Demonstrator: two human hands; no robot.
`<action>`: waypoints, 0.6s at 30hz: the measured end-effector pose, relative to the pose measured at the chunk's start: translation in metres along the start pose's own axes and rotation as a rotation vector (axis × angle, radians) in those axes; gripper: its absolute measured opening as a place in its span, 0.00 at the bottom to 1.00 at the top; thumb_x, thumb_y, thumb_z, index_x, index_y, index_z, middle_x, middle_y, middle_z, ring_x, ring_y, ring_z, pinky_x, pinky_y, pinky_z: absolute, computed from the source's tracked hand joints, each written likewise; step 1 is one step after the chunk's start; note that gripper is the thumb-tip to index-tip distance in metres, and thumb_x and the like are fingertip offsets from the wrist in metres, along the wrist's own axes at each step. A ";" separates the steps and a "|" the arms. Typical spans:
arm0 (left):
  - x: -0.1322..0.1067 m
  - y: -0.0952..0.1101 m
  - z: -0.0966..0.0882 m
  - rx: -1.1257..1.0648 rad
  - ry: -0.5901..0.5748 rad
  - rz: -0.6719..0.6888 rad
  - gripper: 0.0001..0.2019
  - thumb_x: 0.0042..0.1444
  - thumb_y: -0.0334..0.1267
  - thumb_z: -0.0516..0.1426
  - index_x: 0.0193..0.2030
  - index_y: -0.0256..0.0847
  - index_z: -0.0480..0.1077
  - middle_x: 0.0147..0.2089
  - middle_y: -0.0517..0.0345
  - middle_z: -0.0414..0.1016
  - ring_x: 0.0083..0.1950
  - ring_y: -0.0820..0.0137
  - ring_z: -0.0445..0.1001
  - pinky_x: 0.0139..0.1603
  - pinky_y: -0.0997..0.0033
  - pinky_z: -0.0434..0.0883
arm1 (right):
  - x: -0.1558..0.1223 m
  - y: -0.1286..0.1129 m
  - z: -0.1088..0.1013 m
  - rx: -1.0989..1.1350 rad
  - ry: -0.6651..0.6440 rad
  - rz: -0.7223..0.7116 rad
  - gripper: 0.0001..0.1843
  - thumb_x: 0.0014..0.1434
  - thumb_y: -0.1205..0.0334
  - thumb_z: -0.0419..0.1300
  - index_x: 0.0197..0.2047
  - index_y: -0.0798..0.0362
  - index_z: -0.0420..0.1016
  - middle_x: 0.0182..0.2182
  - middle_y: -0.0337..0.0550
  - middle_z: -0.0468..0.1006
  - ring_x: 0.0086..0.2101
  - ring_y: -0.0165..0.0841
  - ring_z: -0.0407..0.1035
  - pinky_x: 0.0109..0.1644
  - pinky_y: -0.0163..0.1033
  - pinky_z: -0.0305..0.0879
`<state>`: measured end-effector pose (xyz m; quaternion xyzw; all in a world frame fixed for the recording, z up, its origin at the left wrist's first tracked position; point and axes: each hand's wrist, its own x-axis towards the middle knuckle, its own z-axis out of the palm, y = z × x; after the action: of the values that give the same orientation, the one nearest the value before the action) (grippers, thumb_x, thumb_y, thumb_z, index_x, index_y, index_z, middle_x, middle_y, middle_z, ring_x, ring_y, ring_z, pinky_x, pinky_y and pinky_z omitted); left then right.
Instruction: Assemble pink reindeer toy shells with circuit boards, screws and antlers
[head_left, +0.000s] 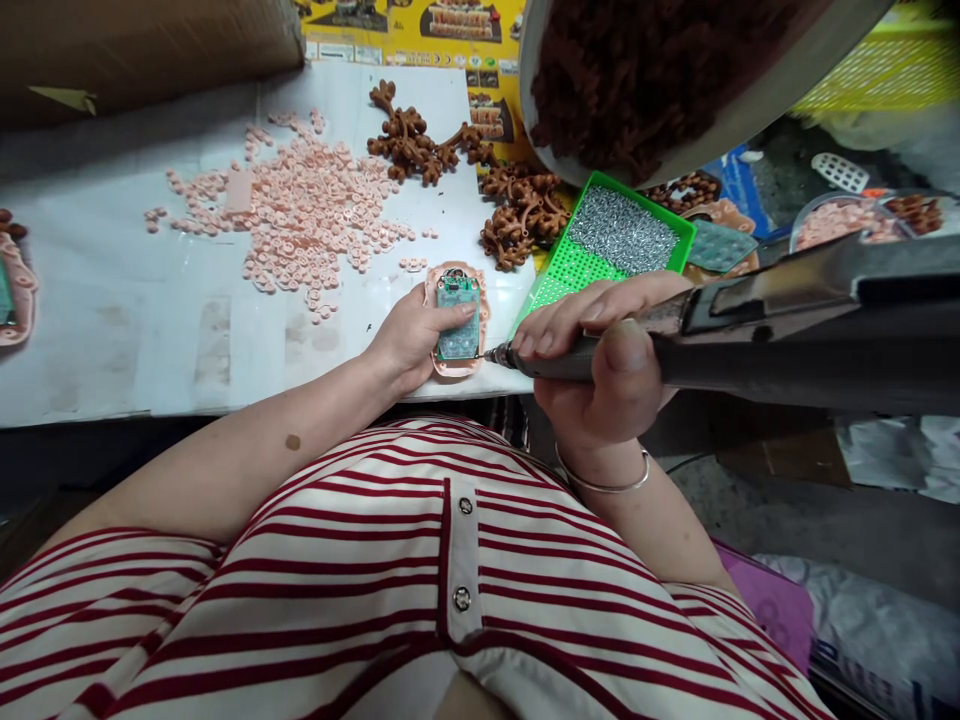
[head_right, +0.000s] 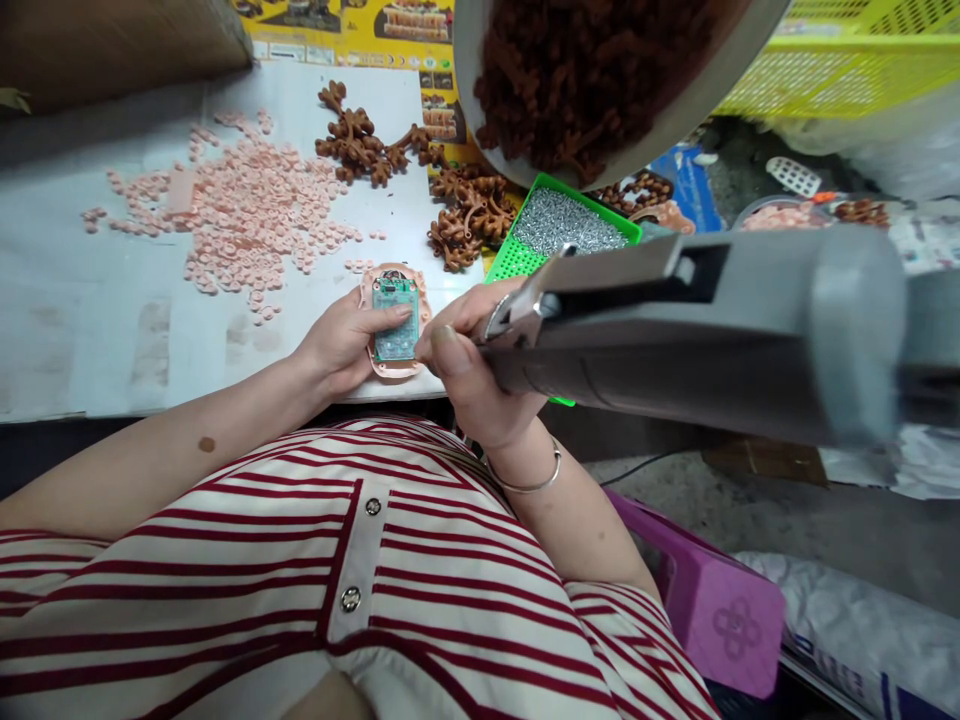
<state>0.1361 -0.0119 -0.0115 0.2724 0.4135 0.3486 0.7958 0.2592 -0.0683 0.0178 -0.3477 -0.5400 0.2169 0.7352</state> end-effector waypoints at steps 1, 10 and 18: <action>0.000 0.000 0.000 -0.005 -0.004 0.003 0.17 0.41 0.28 0.67 0.41 0.36 0.71 0.32 0.59 0.77 0.34 0.69 0.76 0.42 0.66 0.75 | 0.002 -0.001 0.002 0.010 0.034 -0.054 0.07 0.61 0.46 0.65 0.36 0.37 0.74 0.17 0.29 0.66 0.14 0.30 0.60 0.15 0.38 0.56; 0.000 -0.001 0.000 -0.005 -0.025 0.014 0.17 0.42 0.28 0.68 0.40 0.35 0.72 0.34 0.58 0.78 0.35 0.69 0.77 0.42 0.67 0.75 | 0.005 -0.004 0.003 0.066 0.047 -0.026 0.07 0.61 0.49 0.66 0.42 0.38 0.80 0.18 0.27 0.68 0.15 0.27 0.64 0.16 0.35 0.60; 0.002 -0.001 -0.002 -0.020 -0.019 0.022 0.20 0.41 0.28 0.68 0.43 0.36 0.72 0.33 0.58 0.78 0.34 0.69 0.77 0.45 0.63 0.76 | 0.015 -0.024 0.003 0.085 0.218 0.109 0.16 0.49 0.38 0.72 0.35 0.39 0.84 0.18 0.31 0.66 0.15 0.27 0.61 0.16 0.37 0.63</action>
<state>0.1354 -0.0111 -0.0145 0.2724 0.3991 0.3589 0.7985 0.2601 -0.0731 0.0458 -0.3665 -0.4274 0.2400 0.7909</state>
